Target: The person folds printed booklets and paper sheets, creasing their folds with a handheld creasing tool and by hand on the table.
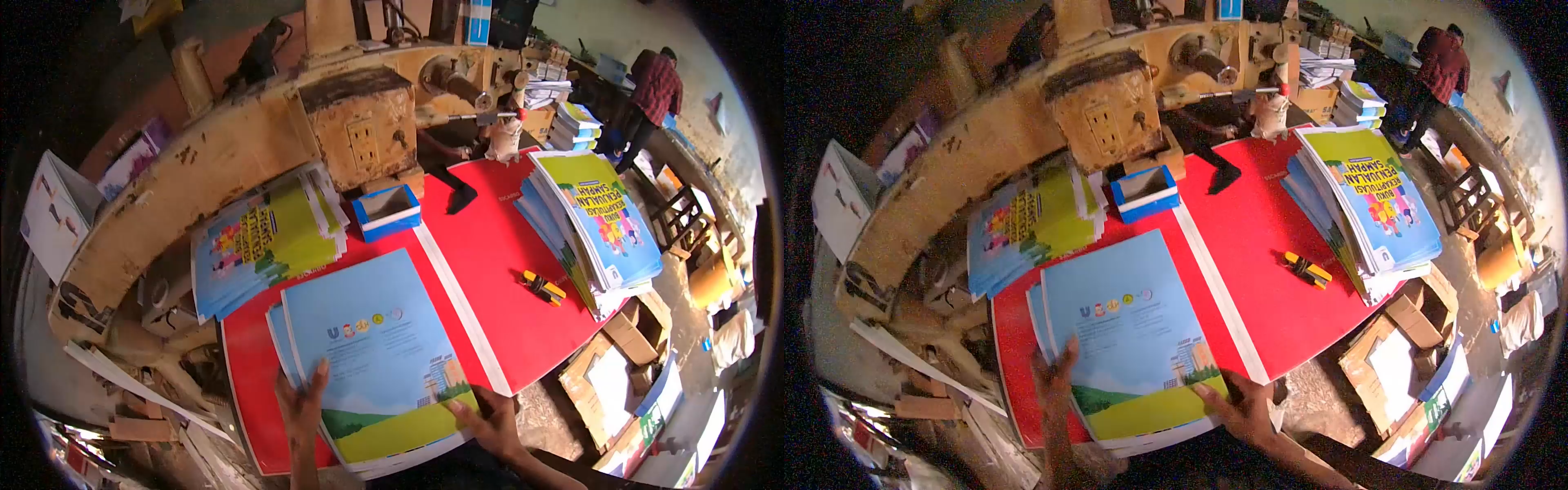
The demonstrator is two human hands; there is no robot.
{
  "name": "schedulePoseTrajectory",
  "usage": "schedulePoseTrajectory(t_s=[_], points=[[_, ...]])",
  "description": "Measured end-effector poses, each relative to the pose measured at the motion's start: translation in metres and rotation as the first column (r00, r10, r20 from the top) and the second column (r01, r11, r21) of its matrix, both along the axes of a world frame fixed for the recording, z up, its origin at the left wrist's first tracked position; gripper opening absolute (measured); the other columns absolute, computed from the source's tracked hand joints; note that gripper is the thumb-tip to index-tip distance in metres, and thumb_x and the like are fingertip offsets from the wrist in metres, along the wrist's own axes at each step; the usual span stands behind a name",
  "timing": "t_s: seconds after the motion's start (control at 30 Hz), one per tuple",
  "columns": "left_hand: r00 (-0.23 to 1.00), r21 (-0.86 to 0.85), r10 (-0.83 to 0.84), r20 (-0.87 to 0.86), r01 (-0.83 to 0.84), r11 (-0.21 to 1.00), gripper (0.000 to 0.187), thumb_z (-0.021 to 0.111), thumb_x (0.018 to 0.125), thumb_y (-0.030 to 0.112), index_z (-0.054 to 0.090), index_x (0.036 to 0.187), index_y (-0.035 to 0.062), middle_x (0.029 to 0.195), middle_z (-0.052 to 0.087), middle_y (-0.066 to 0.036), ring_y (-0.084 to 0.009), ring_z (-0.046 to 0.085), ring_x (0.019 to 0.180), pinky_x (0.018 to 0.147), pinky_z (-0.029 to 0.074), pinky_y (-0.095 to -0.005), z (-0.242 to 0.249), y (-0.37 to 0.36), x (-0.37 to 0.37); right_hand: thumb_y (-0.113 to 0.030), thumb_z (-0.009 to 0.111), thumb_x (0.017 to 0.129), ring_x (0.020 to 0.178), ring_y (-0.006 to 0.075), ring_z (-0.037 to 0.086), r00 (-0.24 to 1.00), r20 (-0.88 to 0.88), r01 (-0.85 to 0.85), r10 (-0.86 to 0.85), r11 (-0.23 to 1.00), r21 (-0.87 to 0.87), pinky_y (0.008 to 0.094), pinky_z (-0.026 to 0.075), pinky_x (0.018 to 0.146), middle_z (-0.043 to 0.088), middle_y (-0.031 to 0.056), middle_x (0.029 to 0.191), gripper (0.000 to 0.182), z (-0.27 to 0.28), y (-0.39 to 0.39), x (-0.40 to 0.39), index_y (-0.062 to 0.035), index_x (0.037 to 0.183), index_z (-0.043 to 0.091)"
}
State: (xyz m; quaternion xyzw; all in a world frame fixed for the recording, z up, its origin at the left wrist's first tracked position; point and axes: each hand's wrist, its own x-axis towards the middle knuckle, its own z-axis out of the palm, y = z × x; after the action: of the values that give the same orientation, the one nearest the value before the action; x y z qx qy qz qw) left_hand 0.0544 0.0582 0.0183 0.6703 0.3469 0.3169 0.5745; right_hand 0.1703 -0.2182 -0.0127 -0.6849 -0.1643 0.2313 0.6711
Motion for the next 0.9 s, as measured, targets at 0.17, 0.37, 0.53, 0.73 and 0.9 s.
schedulePoseTrajectory(t_s=[0.17, 0.37, 0.53, 0.73, 0.9], points=[[0.999, -0.090, -0.053, -0.004, 0.053, 0.995, 0.046, 0.077, 0.094, 0.023, 0.060, 0.125, -0.0053, 0.110, 0.070, -0.010, -0.0168, 0.063, 0.099, 0.087, 0.052, -0.0336, -0.040, 0.013, 0.005, -0.020, 0.081, 0.090, 0.088, 0.0165, 0.072, 0.991, 0.134, -0.001, 0.019, 0.991, -0.135, 0.0316, 0.058, 0.079, 0.076, 0.0152, 0.095, 0.040, -0.002, 0.003, 0.018, 0.0035, 0.121, 0.070], [0.985, -0.009, -0.172, -0.014, 0.172, 0.985, 0.055, 0.073, 0.097, 0.025, 0.050, 0.136, -0.0068, 0.120, 0.067, -0.017, -0.0212, 0.064, 0.108, 0.093, 0.054, -0.0392, -0.032, -0.007, 0.049, -0.027, 0.086, 0.083, 0.105, 0.0323, 0.066, 0.679, 0.685, 0.337, 0.262, 0.719, -0.608, 0.0437, 0.054, 0.084, 0.063, 0.0225, 0.120, 0.055, 0.061, -0.010, 0.042, 0.0029, 0.123, 0.065], [0.996, 0.437, -0.059, -0.074, 0.086, 0.895, 0.074, 0.083, 0.088, 0.032, 0.047, 0.136, -0.0096, 0.106, 0.066, -0.019, -0.0294, 0.069, 0.102, 0.086, 0.056, -0.0422, -0.014, -0.014, 0.055, -0.025, 0.091, 0.075, 0.127, 0.0391, 0.057, 0.665, 0.711, 0.143, 0.226, 0.897, -0.419, 0.0464, 0.052, 0.101, 0.054, 0.0243, 0.139, 0.076, 0.055, 0.001, 0.058, 0.0011, 0.137, 0.056], [0.821, 0.206, -0.031, -0.570, 0.179, 0.962, 0.092, 0.092, 0.077, 0.037, 0.041, 0.143, -0.0008, 0.102, 0.074, -0.022, -0.0274, 0.074, 0.090, 0.076, 0.059, -0.0398, -0.009, -0.018, 0.026, -0.041, 0.077, 0.088, 0.145, 0.0373, 0.042, 0.276, 0.637, -0.320, 0.720, 0.694, -0.645, 0.0496, 0.037, 0.119, 0.041, 0.0229, 0.157, 0.070, 0.046, 0.032, 0.010, -0.0002, 0.140, 0.054], [0.935, 0.144, -0.028, -0.354, 0.084, 0.986, 0.069, 0.090, 0.080, 0.032, 0.056, 0.129, -0.0039, 0.079, 0.074, -0.013, -0.0177, 0.068, 0.062, 0.060, 0.053, -0.0335, -0.006, -0.013, -0.008, -0.042, 0.069, 0.094, 0.148, 0.0400, 0.038, 0.172, 0.598, -0.382, 0.783, 0.613, -0.692, 0.0505, 0.033, 0.123, 0.039, 0.0233, 0.159, 0.067, 0.029, 0.030, -0.009, -0.0011, 0.143, 0.050]])
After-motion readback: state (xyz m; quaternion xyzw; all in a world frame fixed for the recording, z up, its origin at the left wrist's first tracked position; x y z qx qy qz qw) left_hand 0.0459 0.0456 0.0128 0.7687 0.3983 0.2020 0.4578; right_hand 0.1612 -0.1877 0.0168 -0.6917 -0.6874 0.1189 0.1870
